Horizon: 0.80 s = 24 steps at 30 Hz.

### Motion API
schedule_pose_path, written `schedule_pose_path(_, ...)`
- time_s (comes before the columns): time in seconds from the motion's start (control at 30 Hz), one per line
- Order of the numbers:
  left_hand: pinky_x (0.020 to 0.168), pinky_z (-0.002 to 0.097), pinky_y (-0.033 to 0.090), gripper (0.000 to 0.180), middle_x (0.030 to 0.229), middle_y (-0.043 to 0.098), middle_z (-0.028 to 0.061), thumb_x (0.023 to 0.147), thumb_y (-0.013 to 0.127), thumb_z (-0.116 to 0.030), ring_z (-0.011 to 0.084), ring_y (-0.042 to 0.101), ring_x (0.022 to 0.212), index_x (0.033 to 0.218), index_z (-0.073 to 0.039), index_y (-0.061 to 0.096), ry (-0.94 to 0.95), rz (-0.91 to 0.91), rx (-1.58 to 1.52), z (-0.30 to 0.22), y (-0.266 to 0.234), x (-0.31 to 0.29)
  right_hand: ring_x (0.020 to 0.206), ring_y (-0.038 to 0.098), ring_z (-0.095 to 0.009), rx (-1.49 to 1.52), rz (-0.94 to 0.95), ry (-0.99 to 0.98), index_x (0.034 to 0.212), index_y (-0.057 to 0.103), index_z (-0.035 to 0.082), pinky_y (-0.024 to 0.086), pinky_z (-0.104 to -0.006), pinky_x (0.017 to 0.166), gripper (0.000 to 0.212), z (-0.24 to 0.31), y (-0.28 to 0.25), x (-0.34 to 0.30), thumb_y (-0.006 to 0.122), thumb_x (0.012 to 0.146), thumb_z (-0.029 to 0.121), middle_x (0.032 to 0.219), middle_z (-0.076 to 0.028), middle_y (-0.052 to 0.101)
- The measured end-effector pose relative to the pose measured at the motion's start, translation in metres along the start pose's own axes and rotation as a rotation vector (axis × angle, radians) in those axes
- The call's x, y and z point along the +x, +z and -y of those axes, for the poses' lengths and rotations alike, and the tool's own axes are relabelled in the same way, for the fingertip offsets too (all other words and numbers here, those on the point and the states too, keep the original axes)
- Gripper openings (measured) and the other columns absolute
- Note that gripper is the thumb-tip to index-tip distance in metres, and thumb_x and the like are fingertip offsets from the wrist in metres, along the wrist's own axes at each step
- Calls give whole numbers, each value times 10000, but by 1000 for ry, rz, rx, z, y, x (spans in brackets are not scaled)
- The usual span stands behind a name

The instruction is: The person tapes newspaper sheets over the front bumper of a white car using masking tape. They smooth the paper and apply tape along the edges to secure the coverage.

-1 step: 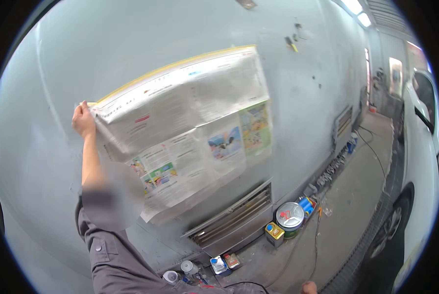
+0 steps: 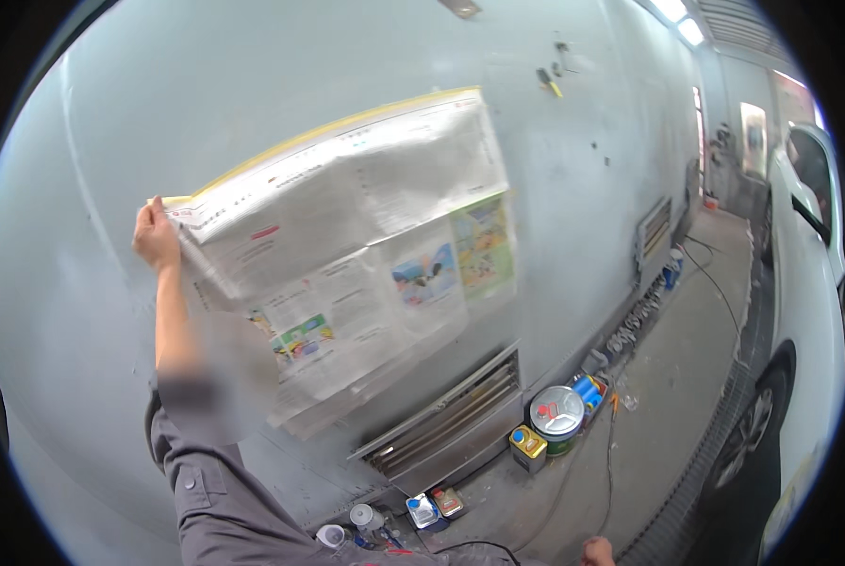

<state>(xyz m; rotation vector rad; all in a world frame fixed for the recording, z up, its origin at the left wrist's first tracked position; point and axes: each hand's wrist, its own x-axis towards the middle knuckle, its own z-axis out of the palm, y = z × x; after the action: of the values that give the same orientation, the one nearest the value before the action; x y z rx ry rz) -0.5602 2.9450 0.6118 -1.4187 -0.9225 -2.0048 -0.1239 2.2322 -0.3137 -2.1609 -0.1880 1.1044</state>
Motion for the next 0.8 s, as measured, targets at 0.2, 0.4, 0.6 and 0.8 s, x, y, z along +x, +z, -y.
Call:
schedule_pose_path(0.2, 611, 311, 544, 94, 842, 760, 57, 1012, 791, -83, 147, 652, 641, 999, 8, 772, 457, -113, -402, -190, -118, -32, 578, 769, -303, 76, 36, 115, 1073, 762, 32, 572, -406, 481, 266, 36, 17, -87, 518, 972, -2, 727, -168, 758)
schedule_pose_path(0.4, 571, 339, 481, 233, 803, 693, 75, 957, 838, -73, 205, 634, 647, 1120, -18, 681, 1101, 65, -571, -281, -225, -57, 582, 760, -295, 202, -61, 92, 1075, 770, 51, 580, -421, 507, 276, 42, 41, -120, 507, 993, 52, 735, -151, 758)
schedule_pose_path(0.6, 667, 420, 607, 373, 871, 744, 131, 1007, 776, -349, 289, 713, 749, 1091, 11, 726, 1108, 107, -745, -256, -315, -88, 727, 780, -269, 192, -255, -146, 1229, 788, 149, 608, -440, 662, 310, 71, 80, -181, 597, 1009, 257, 808, -108, 777)
schedule_pose_path(0.8, 505, 308, 512, 174, 711, 703, 121, 1025, 772, -145, 227, 651, 580, 1001, 25, 742, 1274, 160, -1106, -239, -370, -85, 797, 766, -295, 349, -487, -364, 1194, 759, 156, 611, -444, 762, 256, 138, 78, -401, 554, 1071, 247, 895, -116, 776)
